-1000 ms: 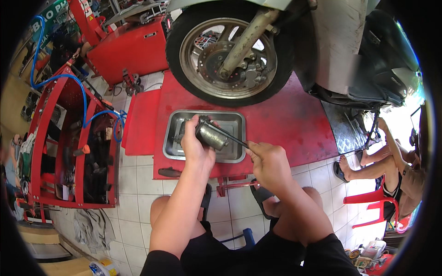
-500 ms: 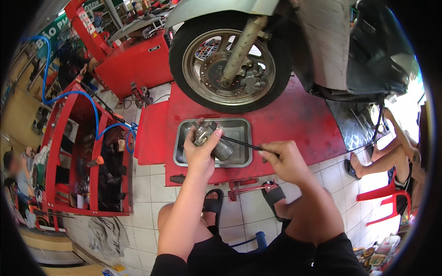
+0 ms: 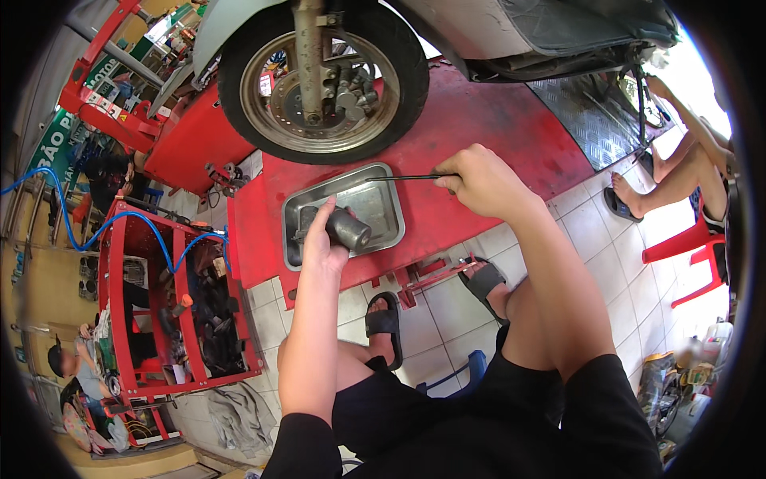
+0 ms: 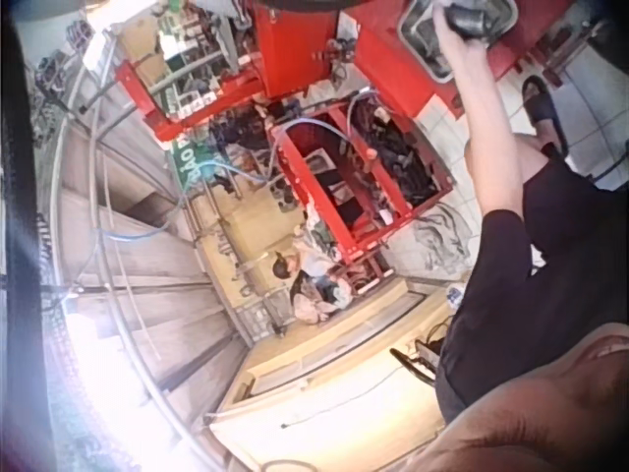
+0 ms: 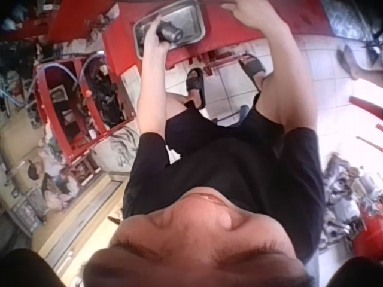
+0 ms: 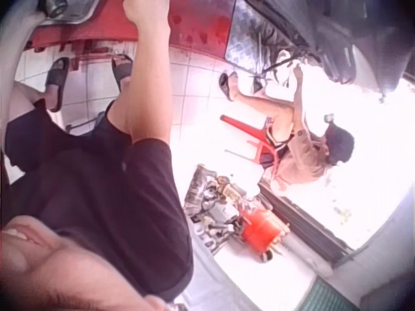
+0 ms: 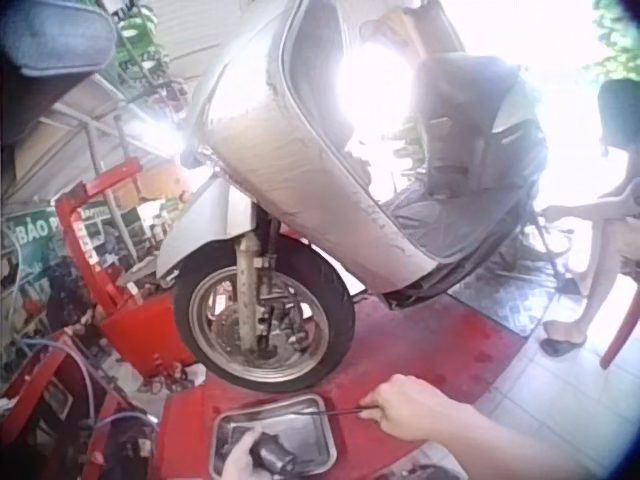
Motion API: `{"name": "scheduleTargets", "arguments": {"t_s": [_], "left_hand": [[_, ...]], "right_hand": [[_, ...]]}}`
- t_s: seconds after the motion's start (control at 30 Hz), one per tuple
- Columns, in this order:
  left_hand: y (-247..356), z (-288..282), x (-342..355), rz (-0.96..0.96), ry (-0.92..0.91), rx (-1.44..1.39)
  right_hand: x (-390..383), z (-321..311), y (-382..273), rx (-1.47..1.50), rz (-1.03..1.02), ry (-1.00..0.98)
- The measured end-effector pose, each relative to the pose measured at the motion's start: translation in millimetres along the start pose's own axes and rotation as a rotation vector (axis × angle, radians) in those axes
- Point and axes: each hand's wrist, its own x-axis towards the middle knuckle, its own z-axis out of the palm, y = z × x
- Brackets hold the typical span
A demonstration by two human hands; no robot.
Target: The person disassembles a motorcycle starter motor using a screwdriver and their hands. They remove the outer casing, separate the internal components, and place the parts into a metal tray. The person then uses the screwdriver to manipulate the internal gears and shafts of the starter motor.
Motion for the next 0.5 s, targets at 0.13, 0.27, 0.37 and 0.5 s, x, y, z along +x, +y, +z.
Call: {"name": "scheduleTargets", "arguments": {"t_s": [0.13, 0.27, 0.37, 0.5], "left_hand": [[-21, -20, 43, -0.099, 0.018, 0.168], [-38, -18, 67, -0.002, 0.033, 0.523], [-39, -6, 87, 0.155, -0.007, 0.930], [-44, 9, 100, 0.302, -0.013, 1.412]], "right_hand": [[-2, -3, 0, -0.030, 0.007, 0.036], [-5, -15, -9, -0.032, 0.078, -0.029], [-6, -17, -10, -0.033, 0.068, -0.015], [-6, -18, -10, -0.034, 0.061, -0.037]]}}
